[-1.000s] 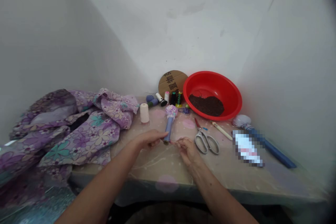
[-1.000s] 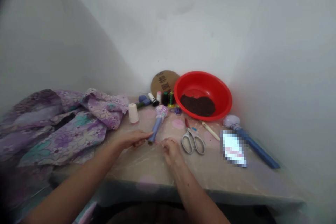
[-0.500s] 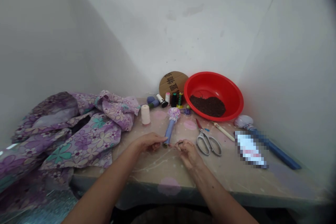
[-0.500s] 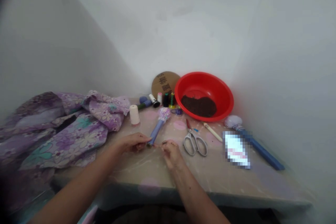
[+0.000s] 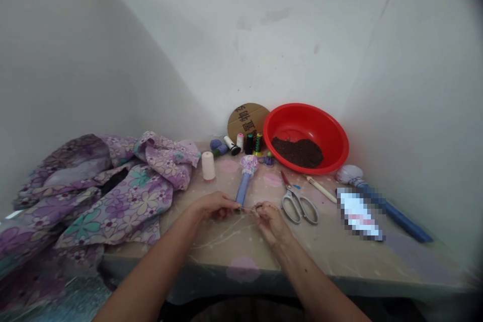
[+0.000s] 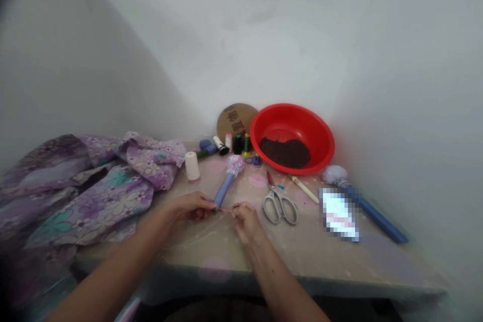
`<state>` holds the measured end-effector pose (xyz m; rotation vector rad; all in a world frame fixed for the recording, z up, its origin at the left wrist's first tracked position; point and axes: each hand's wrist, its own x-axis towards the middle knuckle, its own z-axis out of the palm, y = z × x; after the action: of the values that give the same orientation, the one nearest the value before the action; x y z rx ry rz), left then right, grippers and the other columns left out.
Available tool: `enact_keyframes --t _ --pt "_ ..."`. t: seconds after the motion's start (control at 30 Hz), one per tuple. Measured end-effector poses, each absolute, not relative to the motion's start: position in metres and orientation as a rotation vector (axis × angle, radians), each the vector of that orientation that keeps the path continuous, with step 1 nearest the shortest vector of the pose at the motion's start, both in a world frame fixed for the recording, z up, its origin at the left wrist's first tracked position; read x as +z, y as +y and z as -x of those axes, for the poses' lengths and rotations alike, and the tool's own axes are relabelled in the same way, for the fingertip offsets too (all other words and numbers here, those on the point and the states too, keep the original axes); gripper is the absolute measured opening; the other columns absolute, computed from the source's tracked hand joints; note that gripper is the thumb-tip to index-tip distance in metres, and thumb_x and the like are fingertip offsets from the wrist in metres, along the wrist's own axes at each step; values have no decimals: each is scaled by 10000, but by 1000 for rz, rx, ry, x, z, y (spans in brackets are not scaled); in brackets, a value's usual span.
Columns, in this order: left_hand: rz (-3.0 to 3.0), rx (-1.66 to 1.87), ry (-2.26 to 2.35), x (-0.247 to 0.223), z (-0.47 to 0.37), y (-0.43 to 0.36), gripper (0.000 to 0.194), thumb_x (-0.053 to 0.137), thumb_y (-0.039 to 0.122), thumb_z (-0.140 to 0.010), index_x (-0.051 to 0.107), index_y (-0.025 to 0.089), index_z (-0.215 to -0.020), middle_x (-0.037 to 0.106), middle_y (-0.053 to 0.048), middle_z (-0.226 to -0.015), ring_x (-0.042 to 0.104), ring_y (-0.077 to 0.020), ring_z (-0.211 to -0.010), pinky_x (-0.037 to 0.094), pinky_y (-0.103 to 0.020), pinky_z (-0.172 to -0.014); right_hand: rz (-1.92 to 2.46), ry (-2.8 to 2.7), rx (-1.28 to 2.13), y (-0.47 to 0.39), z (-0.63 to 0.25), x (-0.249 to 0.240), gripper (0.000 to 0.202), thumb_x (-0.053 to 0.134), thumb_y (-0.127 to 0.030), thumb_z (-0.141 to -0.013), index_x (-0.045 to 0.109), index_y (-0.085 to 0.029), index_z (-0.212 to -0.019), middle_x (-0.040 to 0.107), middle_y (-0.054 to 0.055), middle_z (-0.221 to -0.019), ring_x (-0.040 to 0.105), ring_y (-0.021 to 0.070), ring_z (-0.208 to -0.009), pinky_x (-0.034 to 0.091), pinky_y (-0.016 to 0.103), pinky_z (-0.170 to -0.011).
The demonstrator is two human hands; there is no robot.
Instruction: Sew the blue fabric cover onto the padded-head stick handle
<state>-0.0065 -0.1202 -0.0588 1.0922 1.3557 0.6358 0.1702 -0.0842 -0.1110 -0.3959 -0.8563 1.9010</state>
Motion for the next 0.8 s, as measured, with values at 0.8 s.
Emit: enact_keyframes --t 0.8 --pt "-1069 568 1485 -51 4 -116 295 690 385 -502 656 125 -636 599 -35 -532 525 -131 -485 383 -234 -472 482 -864 1902 -85 -167 -111 169 524 -70 -492 434 -161 -381 464 -42 -477 401 71 -458 413 234 -533"
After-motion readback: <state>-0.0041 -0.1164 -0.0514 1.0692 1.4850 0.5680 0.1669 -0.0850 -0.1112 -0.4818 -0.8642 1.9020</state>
